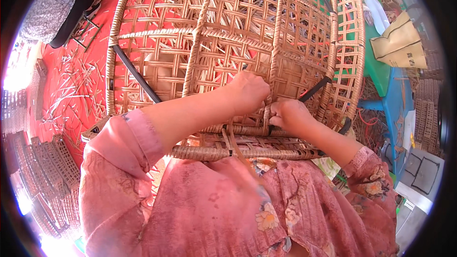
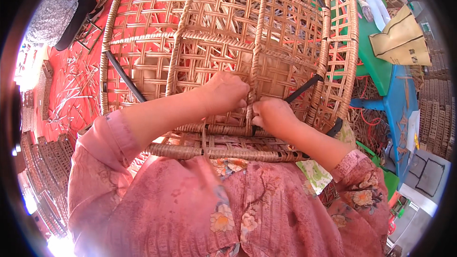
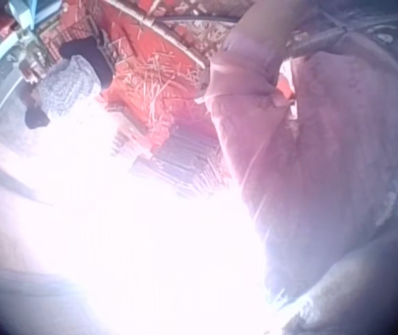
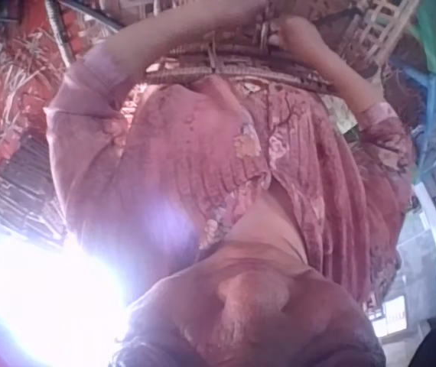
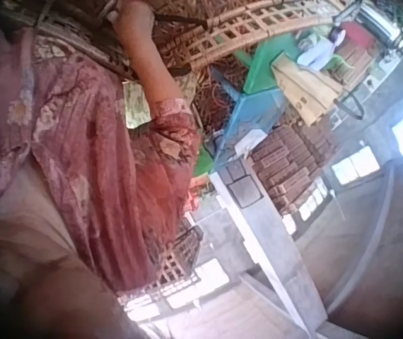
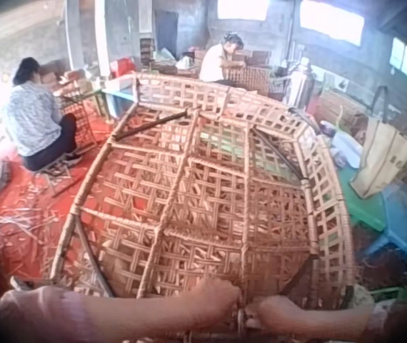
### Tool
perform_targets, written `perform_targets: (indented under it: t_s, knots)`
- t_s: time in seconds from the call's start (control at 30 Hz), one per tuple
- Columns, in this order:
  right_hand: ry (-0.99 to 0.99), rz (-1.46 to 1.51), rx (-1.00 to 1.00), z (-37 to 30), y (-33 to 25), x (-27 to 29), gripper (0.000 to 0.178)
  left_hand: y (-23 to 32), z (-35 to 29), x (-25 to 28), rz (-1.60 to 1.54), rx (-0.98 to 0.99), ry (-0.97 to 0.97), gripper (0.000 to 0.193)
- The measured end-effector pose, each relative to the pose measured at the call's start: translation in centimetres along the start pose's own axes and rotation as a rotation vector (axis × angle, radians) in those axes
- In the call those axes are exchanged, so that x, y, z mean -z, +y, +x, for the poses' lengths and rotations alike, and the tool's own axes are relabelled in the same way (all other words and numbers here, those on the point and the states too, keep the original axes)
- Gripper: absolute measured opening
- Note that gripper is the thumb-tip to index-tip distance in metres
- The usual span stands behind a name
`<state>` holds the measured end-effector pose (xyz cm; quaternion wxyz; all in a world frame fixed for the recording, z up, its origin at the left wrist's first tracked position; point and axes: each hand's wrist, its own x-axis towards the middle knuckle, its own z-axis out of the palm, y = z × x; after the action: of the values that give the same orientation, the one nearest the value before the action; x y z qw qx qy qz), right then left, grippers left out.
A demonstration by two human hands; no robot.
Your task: Assemble and weave a large bamboo or wicker basket structure.
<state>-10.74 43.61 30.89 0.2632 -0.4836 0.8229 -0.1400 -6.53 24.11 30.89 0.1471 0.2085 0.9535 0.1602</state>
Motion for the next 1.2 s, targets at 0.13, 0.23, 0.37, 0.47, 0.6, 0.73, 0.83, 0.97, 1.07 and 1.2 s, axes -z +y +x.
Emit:
perform_targets:
  t_s: [0.13, 0.23, 0.37, 0.47, 0.6, 0.73, 0.83, 0.97, 1.07, 1.2]
  knots:
    - [-0.049, -0.280, 0.018, -1.2, -3.3, 1.8, 0.019, 1.0, -0.4, 0.1, 0.015, -0.051, 0.284, 0.016]
    - [-0.213, -0.362, 0.019, -1.5, -5.0, 3.4, 0.020, 3.1, -0.5, -0.5, -0.022, -0.082, 0.282, 0.014]
    - [-0.241, -0.108, 0.061, -2.1, -6.2, 5.2, 0.019, 4.3, -0.4, -1.4, -0.563, 0.326, -0.177, 0.009]
    - [-0.348, 0.195, -0.060, -1.6, -6.1, 6.2, 0.022, 3.5, -0.4, -1.7, -0.777, 0.391, -0.343, 0.008]
    - [-0.103, 0.363, -0.270, -0.7, -2.5, 2.8, 0.026, 2.0, -1.7, -1.0, -0.870, 0.351, -0.384, 0.014]
    - [-0.129, 0.695, -0.622, 0.5, -1.3, 0.9, 0.023, 1.6, -1.8, -1.0, -0.860, 0.449, -0.445, 0.021]
    - [-0.170, 0.549, -0.566, 1.3, -1.3, 0.6, 0.019, 1.5, -1.6, -1.1, -0.856, 0.478, -0.481, 0.023]
    - [-0.143, 0.770, -0.640, 2.2, -1.6, -0.5, 0.017, 0.9, -1.5, -1.9, -0.716, 0.472, -0.401, 0.017]
    - [-0.020, 0.807, -0.565, 2.0, -1.2, -1.6, 0.017, 0.9, -1.6, -2.8, -0.546, 0.426, -0.280, 0.017]
    - [0.099, 0.869, -0.483, 2.1, -0.8, -1.0, 0.016, 0.8, -1.2, -2.1, -0.492, 0.424, -0.258, 0.017]
